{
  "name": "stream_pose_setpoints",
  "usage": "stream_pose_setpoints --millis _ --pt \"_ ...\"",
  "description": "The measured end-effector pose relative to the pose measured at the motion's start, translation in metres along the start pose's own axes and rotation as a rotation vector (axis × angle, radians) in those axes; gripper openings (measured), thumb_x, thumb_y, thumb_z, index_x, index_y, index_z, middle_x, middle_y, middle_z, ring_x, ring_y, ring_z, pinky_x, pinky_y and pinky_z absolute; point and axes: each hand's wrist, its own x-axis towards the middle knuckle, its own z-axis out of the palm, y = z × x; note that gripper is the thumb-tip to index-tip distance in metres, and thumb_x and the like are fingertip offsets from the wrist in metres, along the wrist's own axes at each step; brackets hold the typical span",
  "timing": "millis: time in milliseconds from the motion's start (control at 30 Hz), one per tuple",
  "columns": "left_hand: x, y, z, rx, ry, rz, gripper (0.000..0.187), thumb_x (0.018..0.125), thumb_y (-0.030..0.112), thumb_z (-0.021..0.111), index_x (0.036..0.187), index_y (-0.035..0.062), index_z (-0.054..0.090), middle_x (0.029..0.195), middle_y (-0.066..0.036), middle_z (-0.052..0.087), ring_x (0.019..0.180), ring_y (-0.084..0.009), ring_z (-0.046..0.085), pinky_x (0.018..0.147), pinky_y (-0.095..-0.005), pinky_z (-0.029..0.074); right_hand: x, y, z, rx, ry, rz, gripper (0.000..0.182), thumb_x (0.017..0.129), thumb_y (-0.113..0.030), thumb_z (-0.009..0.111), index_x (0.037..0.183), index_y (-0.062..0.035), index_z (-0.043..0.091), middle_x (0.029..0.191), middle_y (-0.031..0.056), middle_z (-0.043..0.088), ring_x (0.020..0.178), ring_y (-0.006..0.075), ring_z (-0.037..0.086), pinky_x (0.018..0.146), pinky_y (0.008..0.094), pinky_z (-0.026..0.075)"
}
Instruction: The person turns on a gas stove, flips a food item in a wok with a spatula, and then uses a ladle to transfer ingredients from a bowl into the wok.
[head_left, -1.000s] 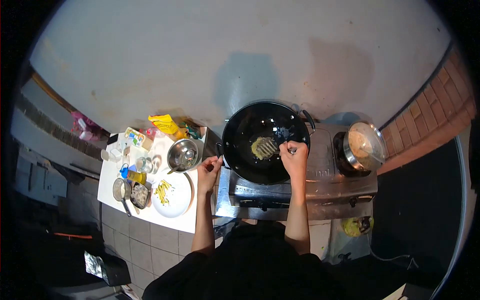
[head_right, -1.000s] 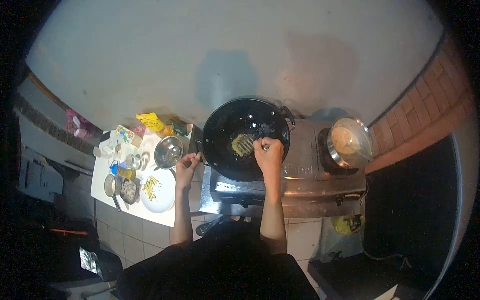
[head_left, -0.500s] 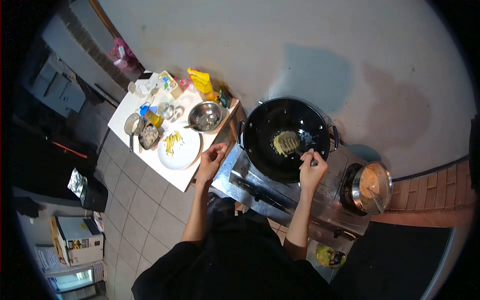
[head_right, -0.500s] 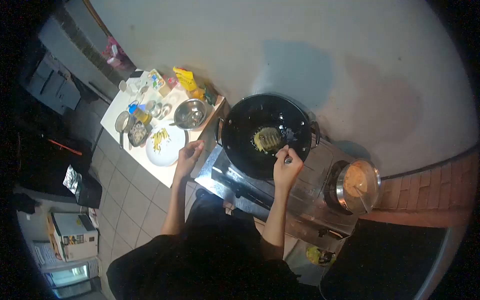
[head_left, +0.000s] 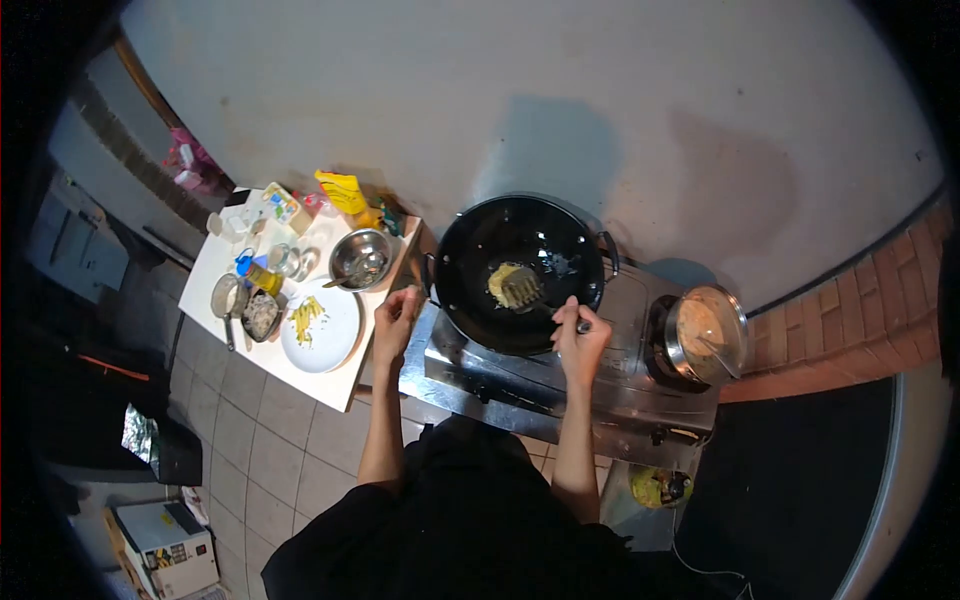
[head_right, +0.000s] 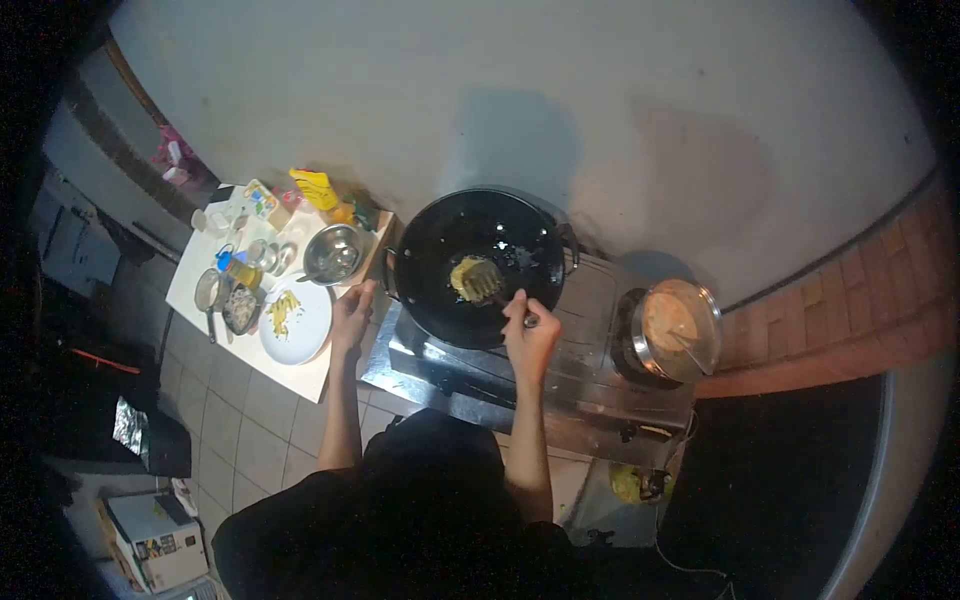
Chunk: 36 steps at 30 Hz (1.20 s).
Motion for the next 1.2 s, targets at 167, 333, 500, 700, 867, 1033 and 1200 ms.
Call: stream_pose_setpoints --millis 167,333,500,700,867,1033,1200 --pt "0.006 -0.011 0.003 0.110 -0.056 -0.054 0.038 0.093 0.033 0.053 0.084 -0.0027 0.065 0.068 0.002 0.054 0.063 -0.0064 0.043 0.056 -0.0236 0.034 -0.006 0.009 0.005 -0.033 0.023 -0.010 0.036 0.093 -0.016 0.053 0.062 0.0018 0.055 0.058 0.0040 0.056 0.041 0.0070 0.049 0.037 0.0209 0.034" --pt "0.013 -0.017 0.011 0.157 -0.061 0.125 0.036 0.091 0.030 0.058 0.085 -0.0042 0.066 0.069 -0.001 0.059 0.066 -0.0068 0.049 0.061 -0.0237 0.039 -0.004 0.005 0.006 -0.073 0.036 0.022 0.037 0.093 -0.017 0.052 0.062 0.0028 0.056 0.055 0.0044 0.056 0.041 0.0087 0.052 0.039 0.0229 0.036" --pt "0.025 0.000 0.005 0.378 0.025 0.047 0.034 0.087 0.029 0.063 0.082 -0.0047 0.067 0.068 -0.002 0.062 0.061 -0.0083 0.051 0.058 -0.0253 0.042 0.002 -0.003 0.012 -0.107 0.042 0.008 0.037 0.093 -0.017 0.051 0.062 0.0029 0.056 0.055 0.0043 0.056 0.041 0.0084 0.051 0.039 0.0228 0.036" --pt "0.040 -0.003 -0.004 0.210 -0.140 0.144 0.030 0.083 0.026 0.068 0.079 -0.0042 0.067 0.058 0.005 0.046 0.055 -0.0037 0.039 0.049 -0.0218 0.032 0.008 0.001 0.022 -0.237 0.094 0.055 0.036 0.091 -0.016 0.054 0.059 0.0018 0.057 0.048 0.0034 0.052 0.040 0.0075 0.048 0.040 0.0250 0.034" --pt "0.048 -0.014 -0.005 0.281 -0.147 0.193 0.028 0.082 0.023 0.069 0.078 -0.0044 0.066 0.056 0.002 0.048 0.052 -0.0041 0.039 0.047 -0.0225 0.031 0.010 0.010 0.024 -0.333 0.135 -0.147 0.032 0.088 -0.009 0.053 0.058 0.0023 0.057 0.048 0.0035 0.053 0.046 0.0059 0.047 0.045 0.0254 0.035" --pt "0.042 -0.006 -0.005 0.339 -0.132 0.201 0.027 0.081 0.022 0.069 0.075 -0.0038 0.066 0.055 0.000 0.050 0.051 -0.0049 0.044 0.046 -0.0226 0.034 0.014 0.000 0.028 -0.379 0.070 -0.072 0.031 0.086 -0.007 0.052 0.056 0.0023 0.056 0.047 0.0028 0.051 0.044 0.0046 0.044 0.044 0.0250 0.031" --pt "0.044 -0.006 -0.007 0.355 -0.152 0.257 0.025 0.081 0.020 0.070 0.075 -0.0037 0.065 0.054 0.000 0.049 0.051 -0.0054 0.043 0.047 -0.0233 0.034 0.025 -0.002 0.026 -0.385 0.032 -0.061 0.031 0.084 -0.007 0.052 0.055 0.0033 0.056 0.046 0.0044 0.051 0.043 0.0056 0.045 0.043 0.0261 0.032"
